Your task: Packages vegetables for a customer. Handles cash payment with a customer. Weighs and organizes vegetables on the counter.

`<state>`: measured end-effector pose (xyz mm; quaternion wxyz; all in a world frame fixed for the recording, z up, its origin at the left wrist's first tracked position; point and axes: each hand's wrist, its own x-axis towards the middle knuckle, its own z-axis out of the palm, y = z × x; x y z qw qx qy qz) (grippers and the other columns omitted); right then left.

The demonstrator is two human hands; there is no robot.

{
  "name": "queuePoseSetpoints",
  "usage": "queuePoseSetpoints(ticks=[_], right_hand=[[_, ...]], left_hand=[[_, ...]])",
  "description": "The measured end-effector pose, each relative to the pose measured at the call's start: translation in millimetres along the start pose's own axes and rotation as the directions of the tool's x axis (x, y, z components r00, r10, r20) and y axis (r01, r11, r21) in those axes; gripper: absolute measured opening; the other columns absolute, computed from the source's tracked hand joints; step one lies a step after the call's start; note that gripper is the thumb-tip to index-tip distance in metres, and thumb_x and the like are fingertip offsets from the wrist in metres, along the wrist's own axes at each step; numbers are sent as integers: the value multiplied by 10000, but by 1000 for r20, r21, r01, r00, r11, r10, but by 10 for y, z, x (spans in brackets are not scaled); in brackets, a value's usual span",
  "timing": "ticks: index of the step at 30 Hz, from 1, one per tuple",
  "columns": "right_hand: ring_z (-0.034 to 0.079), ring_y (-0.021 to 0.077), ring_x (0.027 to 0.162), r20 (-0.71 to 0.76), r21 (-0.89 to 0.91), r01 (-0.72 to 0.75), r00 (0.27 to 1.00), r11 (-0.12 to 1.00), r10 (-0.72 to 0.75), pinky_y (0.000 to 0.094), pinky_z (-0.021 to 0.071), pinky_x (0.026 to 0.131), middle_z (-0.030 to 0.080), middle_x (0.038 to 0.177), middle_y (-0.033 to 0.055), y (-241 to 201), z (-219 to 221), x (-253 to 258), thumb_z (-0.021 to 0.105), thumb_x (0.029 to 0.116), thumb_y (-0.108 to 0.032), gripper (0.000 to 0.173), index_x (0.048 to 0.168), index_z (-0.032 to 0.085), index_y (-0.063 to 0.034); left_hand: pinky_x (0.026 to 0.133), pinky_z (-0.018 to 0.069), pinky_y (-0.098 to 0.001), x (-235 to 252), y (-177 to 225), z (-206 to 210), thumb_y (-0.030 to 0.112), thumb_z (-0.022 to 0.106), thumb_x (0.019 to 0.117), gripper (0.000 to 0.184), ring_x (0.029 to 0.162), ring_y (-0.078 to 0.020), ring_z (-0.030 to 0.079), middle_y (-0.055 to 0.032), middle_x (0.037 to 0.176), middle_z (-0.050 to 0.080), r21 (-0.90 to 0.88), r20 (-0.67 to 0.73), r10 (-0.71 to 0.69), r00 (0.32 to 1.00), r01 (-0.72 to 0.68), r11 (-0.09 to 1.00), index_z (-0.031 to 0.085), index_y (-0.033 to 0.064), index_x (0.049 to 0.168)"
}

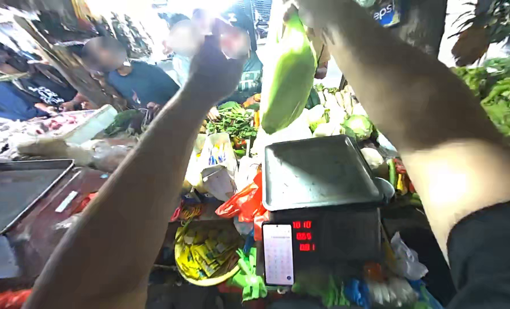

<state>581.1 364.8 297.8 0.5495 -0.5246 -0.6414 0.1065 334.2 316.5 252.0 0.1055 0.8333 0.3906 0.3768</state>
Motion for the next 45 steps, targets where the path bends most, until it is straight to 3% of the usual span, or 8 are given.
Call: queuePoseSetpoints(ticks=[3, 7, 11, 16, 21, 29, 41, 45], right_hand=[[646, 195, 951, 78, -254, 0, 997, 967, 21, 347, 516, 906, 688, 1069, 188, 203, 239, -8, 503, 1045, -88, 260, 1119, 688, 79], [606, 210, 837, 75, -133, -247, 963, 960, 258, 395, 534, 781, 623, 1083, 173, 986, 459, 227, 475, 1059, -110, 291, 1263, 594, 59], [623, 160, 809, -56, 101, -313, 946, 944, 319, 329, 529, 756, 668, 1029, 145, 1537, 456, 295, 465, 1018, -40, 376, 1385, 528, 13], [664, 161, 865, -13, 122, -402, 914, 908, 406, 321, 542, 802, 683, 1136, 173, 1748, 401, 274, 462, 1011, 23, 476, 1484, 415, -5], [666, 144, 863, 31, 59, -410, 912, 910, 409, 308, 539, 804, 689, 1144, 170, 1802, 388, 276, 446, 1028, 12, 474, 1499, 390, 0], [691, 257, 910, 4, -33, -353, 935, 935, 353, 413, 561, 850, 683, 1141, 222, 1884, 601, 384, 504, 1023, -23, 447, 1457, 414, 37], [508, 468, 1360, -74, -419, -334, 940, 844, 334, 604, 420, 1100, 506, 1437, 343, 1482, 925, 149, 579, 976, -18, 616, 1527, 309, 35], [325, 575, 1431, 79, -519, -121, 979, 846, 188, 723, 333, 1099, 274, 1561, 405, 895, 1140, -191, 691, 890, -158, 863, 1570, 216, 80]], left_hand=[[1049, 436, -621, 266, -231, 377, 231, 659, 966, 365, 1311, -413, 522, -239, 1393, 552, 174, 112, -6, 994, -14, 985, 644, 81, 1298], [1052, 341, -713, 584, -511, 853, 122, 751, 853, 334, 1495, -457, 247, -136, 1693, 188, 443, 217, -75, 973, -29, 896, 748, 124, 1187], [1111, 284, -709, 824, -761, 1258, 50, 699, 857, 245, 1559, -408, 125, 5, 1726, 127, 549, 281, -93, 955, -81, 832, 770, 69, 1092], [1156, 269, -638, 992, -933, 1565, 34, 655, 890, 452, 1506, -326, 325, -31, 1603, 435, 535, 298, -60, 953, -114, 837, 646, 72, 1341], [1064, 368, -627, 893, -921, 1490, 56, 576, 955, 275, 1289, -367, 550, -166, 1333, 631, 380, 188, 7, 982, -79, 922, 700, 29, 1199], [1078, 474, -488, -842, -776, 1012, 189, 572, 994, 387, 1326, -212, 553, -55, 1447, 585, 101, -138, 194, 971, -181, 978, 639, 85, 1360], [819, 596, -186, -3540, -931, 584, 200, 818, 858, 145, 959, -30, 672, 69, 1056, 673, -119, -601, -164, 782, 115, 986, 700, 201, 944], [840, 629, -240, -3667, -776, 386, 165, 835, 840, 431, 954, -56, 721, 62, 1077, 742, -267, -516, -234, 824, 104, 958, 660, 175, 1234]])
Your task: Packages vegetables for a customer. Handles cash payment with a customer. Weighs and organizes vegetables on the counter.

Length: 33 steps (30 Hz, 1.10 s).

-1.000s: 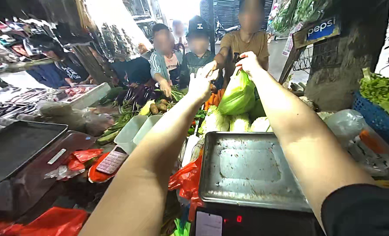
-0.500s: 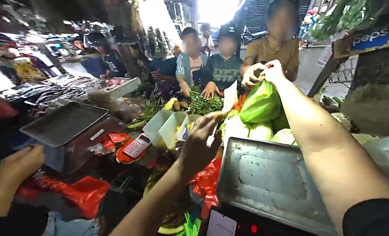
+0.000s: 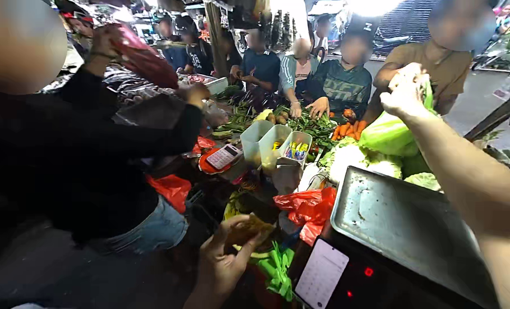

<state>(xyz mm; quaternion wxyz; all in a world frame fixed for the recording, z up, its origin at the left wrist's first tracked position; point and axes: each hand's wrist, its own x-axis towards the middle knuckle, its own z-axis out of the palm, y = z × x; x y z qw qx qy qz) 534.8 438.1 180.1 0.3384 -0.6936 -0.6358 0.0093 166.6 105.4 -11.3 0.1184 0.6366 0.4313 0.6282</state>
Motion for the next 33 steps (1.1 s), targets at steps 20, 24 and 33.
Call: queuePoseSetpoints(ticks=[20, 24, 33], right_hand=[[691, 20, 919, 470, 714, -89, 795, 694, -383, 216, 571, 866, 750, 1019, 56, -549, 947, -5346, 579, 979, -49, 208, 1126, 709, 21], [731, 161, 885, 420, 462, -69, 895, 884, -149, 376, 613, 821, 751, 1027, 91, -154, 865, -5673, 531, 1043, -159, 296, 1290, 660, -57], [719, 346, 754, 39, -120, 34, 999, 992, -29, 524, 572, 680, 734, 864, 163, 56, 814, -5658, 547, 1033, -144, 386, 1404, 646, -96]], left_hand=[[869, 618, -404, -727, -18, -167, 207, 223, 1123, 400, 887, -192, 736, -48, 932, 735, -636, 533, -531, 659, 726, 262, 569, 72, 1274], [708, 630, -330, -813, -242, -363, 192, 297, 1126, 343, 717, -153, 705, -56, 901, 716, -618, 540, -587, 603, 758, 210, 609, 80, 1210], [707, 625, -291, -1297, -326, -616, 38, 452, 1061, 232, 718, -138, 710, -70, 911, 736, -503, 670, -433, 603, 798, 334, 632, 23, 1208]])
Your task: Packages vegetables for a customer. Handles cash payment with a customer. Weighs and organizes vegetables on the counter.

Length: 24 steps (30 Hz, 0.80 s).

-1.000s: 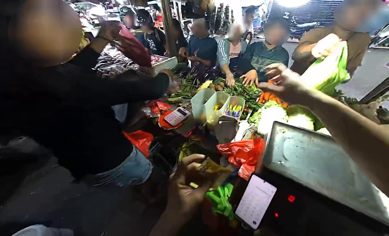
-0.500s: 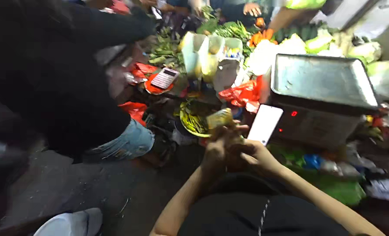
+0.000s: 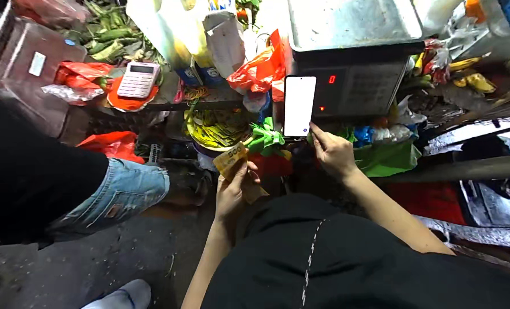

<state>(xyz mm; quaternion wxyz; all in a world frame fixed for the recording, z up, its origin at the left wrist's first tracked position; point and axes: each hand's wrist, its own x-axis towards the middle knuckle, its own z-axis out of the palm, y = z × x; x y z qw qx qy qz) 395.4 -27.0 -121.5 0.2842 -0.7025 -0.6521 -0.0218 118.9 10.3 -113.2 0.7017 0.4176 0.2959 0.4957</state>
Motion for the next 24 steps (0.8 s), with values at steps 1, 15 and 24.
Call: queuePoseSetpoints(ticks=[1, 15, 24], right_hand=[[711, 336, 740, -4, -4, 10, 1000, 1000, -10, 510, 568, 672, 725, 846, 155, -23, 9, 17, 547, 1036, -148, 387, 1407, 644, -96], [697, 342, 663, 36, -50, 94, 995, 994, -92, 500, 545, 571, 713, 788, 151, -234, 189, 189, 542, 1019, -131, 386, 1382, 655, -63], [708, 332, 651, 56, -78, 61, 997, 995, -57, 498, 566, 581, 727, 771, 138, -226, 342, 24, 537, 1010, -185, 386, 1337, 689, -48]], left_hand=[[708, 620, -283, -43, -16, -9, 38, 463, 1061, 238, 719, -131, 704, -64, 890, 730, 3, 23, 13, 1000, -13, 1000, 629, 20, 1231], [692, 619, -280, -337, 12, -48, 19, 444, 1042, 238, 691, -130, 706, -55, 799, 727, 130, -261, 55, 964, -21, 991, 631, -37, 1179], [701, 619, -269, -654, -67, -146, 51, 470, 1030, 265, 708, -107, 714, -10, 814, 744, 243, -250, 104, 963, -42, 969, 609, -30, 1241]])
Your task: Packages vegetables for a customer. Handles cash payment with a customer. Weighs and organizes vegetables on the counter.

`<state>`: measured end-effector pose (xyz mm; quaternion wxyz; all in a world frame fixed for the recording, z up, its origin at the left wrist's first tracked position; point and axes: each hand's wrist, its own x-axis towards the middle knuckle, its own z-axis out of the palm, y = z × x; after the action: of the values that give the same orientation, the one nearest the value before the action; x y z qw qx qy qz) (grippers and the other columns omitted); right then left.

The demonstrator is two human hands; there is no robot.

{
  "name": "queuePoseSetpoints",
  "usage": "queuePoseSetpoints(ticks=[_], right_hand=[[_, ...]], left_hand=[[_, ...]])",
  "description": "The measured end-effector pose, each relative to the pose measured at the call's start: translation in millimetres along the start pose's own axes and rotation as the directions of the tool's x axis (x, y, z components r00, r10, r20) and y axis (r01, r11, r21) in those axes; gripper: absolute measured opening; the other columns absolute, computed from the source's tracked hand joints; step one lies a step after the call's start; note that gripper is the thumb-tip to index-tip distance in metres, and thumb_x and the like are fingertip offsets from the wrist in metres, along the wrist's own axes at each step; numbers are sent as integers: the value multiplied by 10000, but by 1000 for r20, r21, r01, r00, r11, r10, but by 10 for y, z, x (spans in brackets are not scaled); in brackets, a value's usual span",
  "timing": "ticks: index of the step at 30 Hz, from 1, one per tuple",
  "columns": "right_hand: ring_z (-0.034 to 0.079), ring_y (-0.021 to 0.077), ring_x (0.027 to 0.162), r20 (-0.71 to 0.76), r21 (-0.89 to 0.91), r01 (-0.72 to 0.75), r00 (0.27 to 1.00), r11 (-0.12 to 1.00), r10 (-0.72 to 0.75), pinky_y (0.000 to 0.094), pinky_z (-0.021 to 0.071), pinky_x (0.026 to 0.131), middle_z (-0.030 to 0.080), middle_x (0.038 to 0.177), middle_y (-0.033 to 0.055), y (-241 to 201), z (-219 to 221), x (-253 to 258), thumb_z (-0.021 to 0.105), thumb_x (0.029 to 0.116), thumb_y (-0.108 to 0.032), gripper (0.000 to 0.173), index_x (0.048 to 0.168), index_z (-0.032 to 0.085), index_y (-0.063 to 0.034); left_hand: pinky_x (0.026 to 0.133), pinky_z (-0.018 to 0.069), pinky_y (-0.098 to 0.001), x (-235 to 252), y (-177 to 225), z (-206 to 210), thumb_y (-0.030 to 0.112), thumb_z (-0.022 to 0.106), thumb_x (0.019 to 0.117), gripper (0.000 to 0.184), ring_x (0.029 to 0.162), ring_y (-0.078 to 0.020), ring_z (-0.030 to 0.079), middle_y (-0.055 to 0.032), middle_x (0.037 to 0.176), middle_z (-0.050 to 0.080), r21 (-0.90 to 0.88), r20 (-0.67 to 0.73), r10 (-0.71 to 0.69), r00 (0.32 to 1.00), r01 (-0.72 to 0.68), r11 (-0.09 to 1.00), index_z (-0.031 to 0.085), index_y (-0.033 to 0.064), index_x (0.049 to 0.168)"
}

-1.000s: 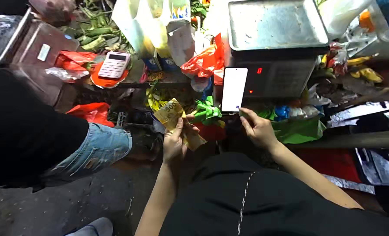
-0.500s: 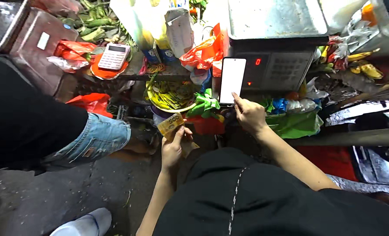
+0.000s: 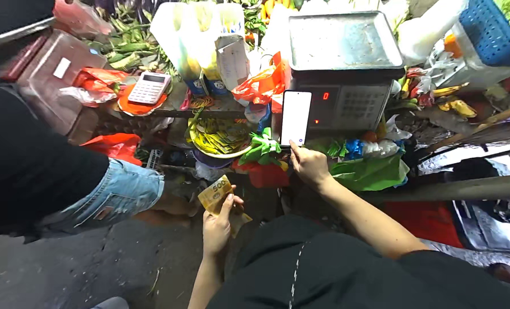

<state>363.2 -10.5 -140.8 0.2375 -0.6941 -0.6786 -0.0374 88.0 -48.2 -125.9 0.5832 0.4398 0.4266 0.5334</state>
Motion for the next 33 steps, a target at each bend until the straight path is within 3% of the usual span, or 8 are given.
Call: queuePoseSetpoints(ticks=[6, 11, 14, 17, 20, 24, 29, 33], right_hand=[[708, 235, 706, 80, 395, 77, 990, 915, -117, 463, 583, 666, 744, 827, 93, -377, -191, -6, 513, 1041, -253, 385, 1340, 692, -91], [647, 250, 1190, 159, 873, 205, 737, 441, -657, 437, 506, 1068, 700, 1250, 132, -992, -122, 71, 756, 932, -356, 499, 1301, 668, -32], [732, 240, 961, 52, 897, 320, 611, 306, -790, 430, 598, 884, 761, 985, 107, -1409, 38, 268, 808, 871, -174, 181, 983, 761, -41], [731, 222, 812, 73, 925, 304, 446, 228, -892, 418, 605, 773, 738, 880, 121, -1806, 130, 465, 685, 945, -62, 102, 1031, 703, -9], [744, 138, 886, 88, 967, 195, 343, 163, -935, 316, 607, 856, 772, 984, 100, -2323, 231, 387, 639, 990, -50, 174, 1127, 740, -19], [735, 75, 954, 182, 979, -115, 106, 170, -977, 258, 591, 892, 778, 1082, 95, -3142, 330, -126, 644, 965, 10, 215, 1142, 766, -2], [744, 79, 843, 232, 870, -400, -182, 288, -955, 282, 640, 767, 785, 1065, 49, -4312, 434, -1128, 602, 945, 70, 263, 1133, 769, -5], [734, 82, 775, 222, 863, -378, -312, 335, -924, 276, 635, 709, 789, 1027, 51, -5245, 400, -1958, 551, 917, 110, 314, 1102, 777, -4]], left_hand=[[703, 606, -238, -176, 27, -123, 112, 438, 1067, 284, 715, -82, 709, 3, 816, 749, 32, 7, 7, 1000, -7, 999, 648, -1, 1220], [768, 616, -248, -351, 138, -218, 129, 563, 1011, 269, 834, -39, 703, -9, 1016, 739, 461, 190, 50, 981, -134, 877, 665, -16, 1214], [850, 612, -382, -536, 310, -308, 40, 607, 886, 333, 905, -136, 729, -75, 1026, 749, 659, 29, -7, 1000, -14, 752, 683, -1, 1207], [926, 589, -484, -877, 440, -533, -15, 583, 903, 363, 987, -225, 736, -124, 1074, 753, 654, -299, -55, 953, 246, 716, 670, -1, 1255], [894, 584, -473, -1447, 512, -889, 39, 599, 951, 240, 936, -224, 740, -157, 1010, 758, 625, -580, 132, 804, 334, 706, 719, -39, 1143], [725, 617, -219, -2384, 432, -1356, 51, 621, 985, 142, 753, 13, 696, 40, 913, 756, 502, -756, 380, 532, 100, 859, 716, -31, 1053], [688, 596, -201, -3517, 216, -1866, 47, 618, 945, 209, 725, -14, 691, 19, 906, 765, 416, -898, 404, 175, 38, 909, 748, -7, 1100], [744, 617, -266, -4496, 389, -2359, 14, 551, 952, 247, 812, -77, 724, 3, 996, 778, 420, -900, 431, 69, -130, 898, 781, 55, 1033]])
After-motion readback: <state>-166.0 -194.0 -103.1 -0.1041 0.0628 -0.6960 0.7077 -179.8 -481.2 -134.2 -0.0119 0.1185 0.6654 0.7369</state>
